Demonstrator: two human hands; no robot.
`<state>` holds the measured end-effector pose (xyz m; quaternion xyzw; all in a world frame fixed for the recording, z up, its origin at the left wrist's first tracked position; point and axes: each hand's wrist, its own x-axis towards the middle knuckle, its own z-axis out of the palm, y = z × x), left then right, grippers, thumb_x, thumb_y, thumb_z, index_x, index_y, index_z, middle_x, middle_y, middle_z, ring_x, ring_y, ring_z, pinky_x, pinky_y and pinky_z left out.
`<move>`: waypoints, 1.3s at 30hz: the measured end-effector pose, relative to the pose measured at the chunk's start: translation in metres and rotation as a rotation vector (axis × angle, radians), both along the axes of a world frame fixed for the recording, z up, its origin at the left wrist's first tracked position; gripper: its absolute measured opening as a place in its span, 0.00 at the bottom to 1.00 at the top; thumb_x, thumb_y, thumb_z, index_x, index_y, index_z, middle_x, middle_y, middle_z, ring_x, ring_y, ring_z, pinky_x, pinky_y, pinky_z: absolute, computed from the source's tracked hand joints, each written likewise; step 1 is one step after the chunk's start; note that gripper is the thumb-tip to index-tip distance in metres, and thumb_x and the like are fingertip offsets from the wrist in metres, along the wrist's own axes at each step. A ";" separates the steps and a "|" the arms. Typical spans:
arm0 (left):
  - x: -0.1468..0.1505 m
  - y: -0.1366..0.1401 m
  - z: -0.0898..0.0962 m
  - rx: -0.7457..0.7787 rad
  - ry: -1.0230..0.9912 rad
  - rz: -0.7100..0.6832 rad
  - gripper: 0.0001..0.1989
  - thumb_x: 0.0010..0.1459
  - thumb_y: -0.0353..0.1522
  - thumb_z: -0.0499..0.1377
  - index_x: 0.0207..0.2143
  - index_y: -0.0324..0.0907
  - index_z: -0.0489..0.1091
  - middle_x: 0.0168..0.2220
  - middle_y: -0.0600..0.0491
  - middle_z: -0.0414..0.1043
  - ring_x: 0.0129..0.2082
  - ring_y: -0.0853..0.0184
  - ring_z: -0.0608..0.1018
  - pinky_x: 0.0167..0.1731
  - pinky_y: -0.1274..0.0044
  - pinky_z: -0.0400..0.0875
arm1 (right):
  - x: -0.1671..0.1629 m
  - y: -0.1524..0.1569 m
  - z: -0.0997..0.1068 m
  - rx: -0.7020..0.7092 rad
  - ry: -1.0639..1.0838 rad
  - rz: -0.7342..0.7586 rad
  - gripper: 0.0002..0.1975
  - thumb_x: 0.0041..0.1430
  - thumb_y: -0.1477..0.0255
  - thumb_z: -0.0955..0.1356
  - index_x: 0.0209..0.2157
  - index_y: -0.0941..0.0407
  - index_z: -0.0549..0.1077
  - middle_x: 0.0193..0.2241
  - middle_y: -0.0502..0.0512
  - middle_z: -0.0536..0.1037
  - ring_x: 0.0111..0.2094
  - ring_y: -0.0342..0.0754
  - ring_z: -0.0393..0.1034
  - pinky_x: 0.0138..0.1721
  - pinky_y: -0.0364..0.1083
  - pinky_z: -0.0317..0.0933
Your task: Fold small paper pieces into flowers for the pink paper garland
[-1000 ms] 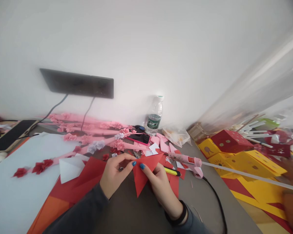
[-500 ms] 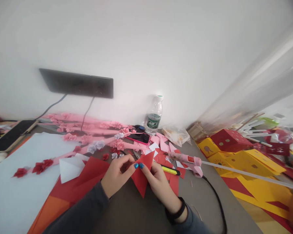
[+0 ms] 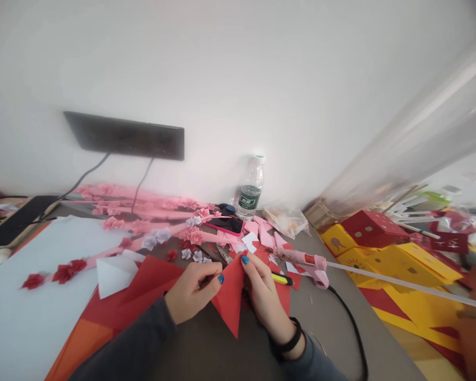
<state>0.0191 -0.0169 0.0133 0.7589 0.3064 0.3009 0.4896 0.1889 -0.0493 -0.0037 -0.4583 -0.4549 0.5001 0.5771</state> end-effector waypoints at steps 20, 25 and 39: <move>0.000 0.002 -0.001 0.002 -0.032 0.184 0.15 0.63 0.36 0.51 0.24 0.42 0.56 0.21 0.60 0.52 0.22 0.72 0.59 0.23 0.78 0.52 | 0.010 0.008 0.005 0.187 -0.151 -0.181 0.18 0.61 0.59 0.67 0.26 0.58 0.75 0.17 0.47 0.65 0.19 0.40 0.56 0.21 0.40 0.50; -0.002 0.006 -0.003 -0.244 -0.316 0.417 0.16 0.64 0.46 0.51 0.33 0.43 0.61 0.18 0.61 0.61 0.15 0.73 0.63 0.17 0.80 0.58 | 0.014 0.004 0.009 0.377 -0.186 -0.333 0.11 0.65 0.65 0.66 0.36 0.54 0.79 0.18 0.48 0.74 0.19 0.43 0.67 0.23 0.41 0.60; 0.000 0.006 -0.003 -0.061 -0.089 0.380 0.13 0.58 0.40 0.58 0.28 0.40 0.72 0.24 0.55 0.71 0.25 0.67 0.71 0.26 0.79 0.66 | 0.005 0.000 0.010 0.251 -0.169 0.044 0.14 0.63 0.57 0.65 0.40 0.53 0.70 0.33 0.56 0.75 0.33 0.49 0.70 0.36 0.46 0.64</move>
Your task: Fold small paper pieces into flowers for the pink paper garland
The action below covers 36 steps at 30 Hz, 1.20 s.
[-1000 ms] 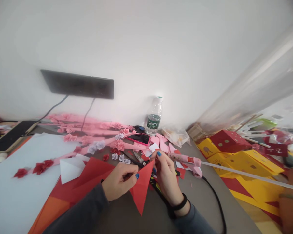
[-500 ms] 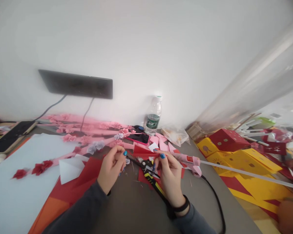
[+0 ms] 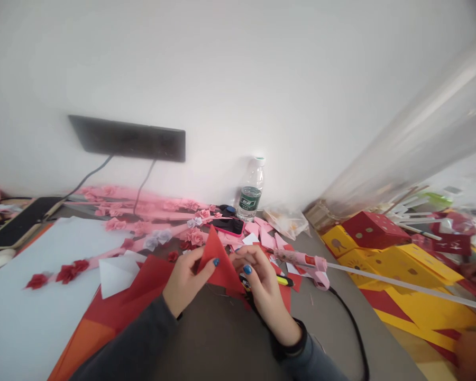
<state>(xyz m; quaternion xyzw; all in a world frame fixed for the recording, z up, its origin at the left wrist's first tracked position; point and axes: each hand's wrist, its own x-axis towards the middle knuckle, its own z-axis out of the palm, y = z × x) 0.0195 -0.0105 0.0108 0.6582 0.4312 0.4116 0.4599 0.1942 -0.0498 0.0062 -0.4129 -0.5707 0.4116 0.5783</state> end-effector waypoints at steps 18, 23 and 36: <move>0.000 -0.002 0.005 -0.001 0.017 -0.218 0.12 0.61 0.37 0.53 0.26 0.41 0.61 0.24 0.58 0.59 0.26 0.70 0.64 0.27 0.79 0.60 | -0.004 0.003 0.000 -0.147 -0.222 0.225 0.15 0.65 0.63 0.63 0.27 0.56 0.65 0.23 0.47 0.62 0.25 0.42 0.53 0.26 0.42 0.49; 0.000 -0.001 0.005 0.028 0.006 -0.199 0.12 0.63 0.37 0.50 0.28 0.42 0.63 0.25 0.57 0.61 0.26 0.69 0.66 0.27 0.78 0.59 | -0.005 0.003 -0.001 -0.123 -0.244 0.234 0.15 0.65 0.65 0.63 0.25 0.55 0.63 0.23 0.47 0.61 0.25 0.42 0.53 0.26 0.42 0.49; -0.015 0.011 0.002 0.117 -0.084 0.335 0.10 0.61 0.39 0.55 0.29 0.43 0.64 0.26 0.57 0.64 0.27 0.68 0.68 0.26 0.78 0.61 | -0.005 0.003 0.001 -0.172 -0.236 0.213 0.13 0.63 0.65 0.65 0.26 0.56 0.66 0.22 0.48 0.64 0.23 0.41 0.56 0.24 0.41 0.50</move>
